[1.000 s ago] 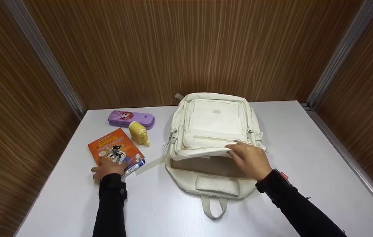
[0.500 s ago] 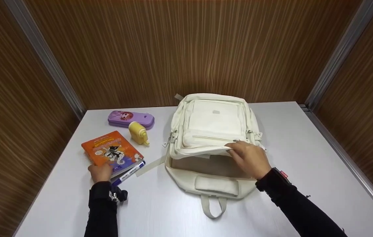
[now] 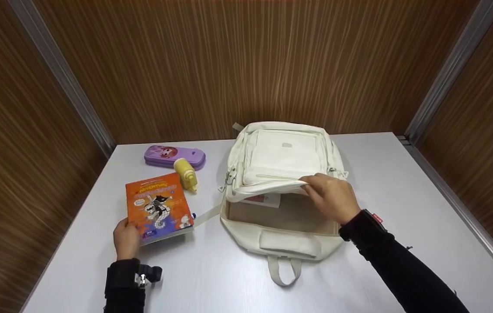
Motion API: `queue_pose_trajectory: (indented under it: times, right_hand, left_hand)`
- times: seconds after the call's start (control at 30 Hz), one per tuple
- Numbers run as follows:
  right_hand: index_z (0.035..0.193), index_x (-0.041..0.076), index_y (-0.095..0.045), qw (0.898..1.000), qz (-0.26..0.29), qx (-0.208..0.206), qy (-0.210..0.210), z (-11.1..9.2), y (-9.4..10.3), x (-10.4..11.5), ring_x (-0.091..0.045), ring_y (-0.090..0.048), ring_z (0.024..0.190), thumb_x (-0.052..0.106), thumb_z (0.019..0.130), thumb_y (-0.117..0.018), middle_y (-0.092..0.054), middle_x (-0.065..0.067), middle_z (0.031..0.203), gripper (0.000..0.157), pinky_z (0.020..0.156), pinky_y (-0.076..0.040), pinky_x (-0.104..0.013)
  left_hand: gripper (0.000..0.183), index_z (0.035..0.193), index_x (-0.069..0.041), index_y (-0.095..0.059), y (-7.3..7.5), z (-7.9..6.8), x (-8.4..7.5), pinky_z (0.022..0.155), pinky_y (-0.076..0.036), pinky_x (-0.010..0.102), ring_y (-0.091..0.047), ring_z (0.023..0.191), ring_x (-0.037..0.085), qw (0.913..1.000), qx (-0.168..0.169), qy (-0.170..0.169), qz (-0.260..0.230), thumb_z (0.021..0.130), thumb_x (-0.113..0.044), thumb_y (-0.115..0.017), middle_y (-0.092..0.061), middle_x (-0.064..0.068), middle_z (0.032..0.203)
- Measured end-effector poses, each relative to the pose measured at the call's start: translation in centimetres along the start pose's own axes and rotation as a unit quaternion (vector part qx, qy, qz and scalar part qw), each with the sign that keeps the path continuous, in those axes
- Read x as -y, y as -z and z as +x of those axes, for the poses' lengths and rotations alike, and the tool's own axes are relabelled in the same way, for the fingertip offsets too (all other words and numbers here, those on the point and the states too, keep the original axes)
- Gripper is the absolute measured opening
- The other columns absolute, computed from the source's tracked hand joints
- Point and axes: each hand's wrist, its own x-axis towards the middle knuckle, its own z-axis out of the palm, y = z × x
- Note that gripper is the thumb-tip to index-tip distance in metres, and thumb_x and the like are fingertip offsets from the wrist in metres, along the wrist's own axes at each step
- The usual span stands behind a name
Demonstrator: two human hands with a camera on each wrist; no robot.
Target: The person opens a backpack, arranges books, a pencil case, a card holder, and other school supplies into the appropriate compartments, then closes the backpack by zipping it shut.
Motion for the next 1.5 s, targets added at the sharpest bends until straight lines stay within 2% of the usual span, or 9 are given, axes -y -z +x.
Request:
queue_pose_trajectory:
  times: [0.2, 0.33, 0.43, 0.57, 0.7, 0.97, 1.1, 1.23, 1.5]
  right_hand:
    - [0.095, 0.019, -0.075, 1.0, 0.003, -0.003, -0.009, 0.2, 0.1, 0.1, -0.02, -0.067, 0.066, 0.018, 0.088, -0.071, -0.069, 0.001, 0.073, 0.009, 0.057, -0.05, -0.041]
    - [0.097, 0.019, -0.075, 1.0, 0.006, 0.003, -0.016, 0.3, 0.1, 0.2, -0.021, -0.067, 0.068, 0.019, 0.089, -0.071, -0.07, 0.0, 0.076, 0.01, 0.058, -0.051, -0.042]
    - [0.097, 0.019, -0.076, 1.0, 0.009, 0.006, -0.019, 0.5, 0.2, 0.3, -0.021, -0.067, 0.069, 0.019, 0.089, -0.07, -0.07, 0.0, 0.076, 0.01, 0.059, -0.051, -0.041]
    - [0.097, 0.018, -0.076, 1.0, 0.014, 0.002, -0.021, 0.7, 0.3, 0.4, -0.02, -0.067, 0.069, 0.018, 0.089, -0.07, -0.07, 0.0, 0.077, 0.01, 0.06, -0.051, -0.04]
    - [0.099, 0.018, -0.076, 1.0, 0.015, -0.005, -0.019, 0.9, 0.4, 0.5, -0.021, -0.069, 0.07, 0.018, 0.089, -0.07, -0.072, 0.0, 0.078, 0.011, 0.06, -0.052, -0.041]
    - [0.101, 0.016, -0.075, 0.999, 0.006, -0.036, 0.007, 1.5, 0.6, 0.6, -0.022, -0.068, 0.066, 0.014, 0.089, -0.07, -0.071, -0.001, 0.077, 0.014, 0.057, -0.051, -0.041]
    - [0.1, 0.016, -0.075, 0.999, 0.005, -0.04, 0.01, 1.7, 0.8, 0.6, -0.021, -0.067, 0.065, 0.013, 0.089, -0.069, -0.071, -0.002, 0.076, 0.013, 0.055, -0.05, -0.041]
    - [0.101, 0.015, -0.076, 0.999, 0.007, -0.04, 0.012, 1.7, 0.8, 0.6, -0.023, -0.07, 0.07, 0.013, 0.088, -0.07, -0.073, -0.003, 0.08, 0.014, 0.057, -0.052, -0.042]
    - [0.1, 0.015, -0.076, 0.999, 0.018, -0.034, 0.009, 1.7, 0.8, 0.6, -0.024, -0.071, 0.075, 0.015, 0.088, -0.071, -0.074, -0.003, 0.082, 0.013, 0.062, -0.053, -0.043]
  left_hand:
    - [0.044, 0.134, 0.017, -0.045, 1.2, -2.1, -0.4, 0.064, -0.043, 0.013, -0.049, 0.071, -0.005, 0.9998, 0.011, -0.016, 0.009, 0.097, -0.005, -0.037, -0.055, 0.035, 0.12]
    - [0.048, 0.14, 0.015, -0.039, 2.2, -3.5, -0.7, 0.068, -0.043, 0.013, -0.05, 0.075, -0.007, 0.9991, 0.038, 0.01, -0.012, 0.099, -0.009, -0.036, -0.052, 0.031, 0.127]
    - [0.051, 0.145, 0.014, -0.032, 2.7, -4.4, -1.0, 0.068, -0.047, 0.015, -0.054, 0.075, -0.006, 0.9956, 0.078, 0.029, -0.044, 0.1, -0.01, -0.035, -0.061, 0.022, 0.116]
    - [0.05, 0.145, 0.013, -0.031, 2.4, -5.4, -1.7, 0.064, -0.05, 0.02, -0.058, 0.073, 0.002, 0.9889, 0.13, 0.044, -0.058, 0.101, -0.009, -0.033, -0.063, -0.001, 0.094]
    - [0.048, 0.143, 0.014, -0.035, 1.8, -6.2, -2.1, 0.06, -0.049, 0.023, -0.059, 0.07, 0.008, 0.9834, 0.172, 0.042, -0.038, 0.101, -0.009, -0.033, -0.064, -0.001, 0.085]
    - [0.046, 0.14, 0.015, -0.04, 0.6, -7.0, -1.8, 0.054, -0.051, 0.025, -0.061, 0.064, 0.011, 0.9747, 0.214, 0.048, -0.046, 0.1, -0.007, -0.039, -0.066, 0.001, 0.078]
    - [0.048, 0.142, 0.014, -0.037, -0.9, -7.3, -2.0, 0.056, -0.054, 0.025, -0.064, 0.063, 0.011, 0.9588, 0.266, 0.063, -0.079, 0.1, -0.009, -0.04, -0.068, 0.0, 0.078]
    - [0.049, 0.142, 0.015, -0.036, -3.5, -7.6, -2.7, 0.058, -0.055, 0.023, -0.066, 0.064, 0.008, 0.9412, 0.315, 0.06, -0.106, 0.101, -0.011, -0.041, -0.069, -0.002, 0.078]
    - [0.043, 0.131, 0.019, -0.047, -11.0, -8.8, -4.5, 0.058, -0.051, 0.02, -0.061, 0.063, 0.006, 0.9439, 0.304, 0.012, -0.129, 0.097, -0.006, -0.044, -0.067, -0.002, 0.077]
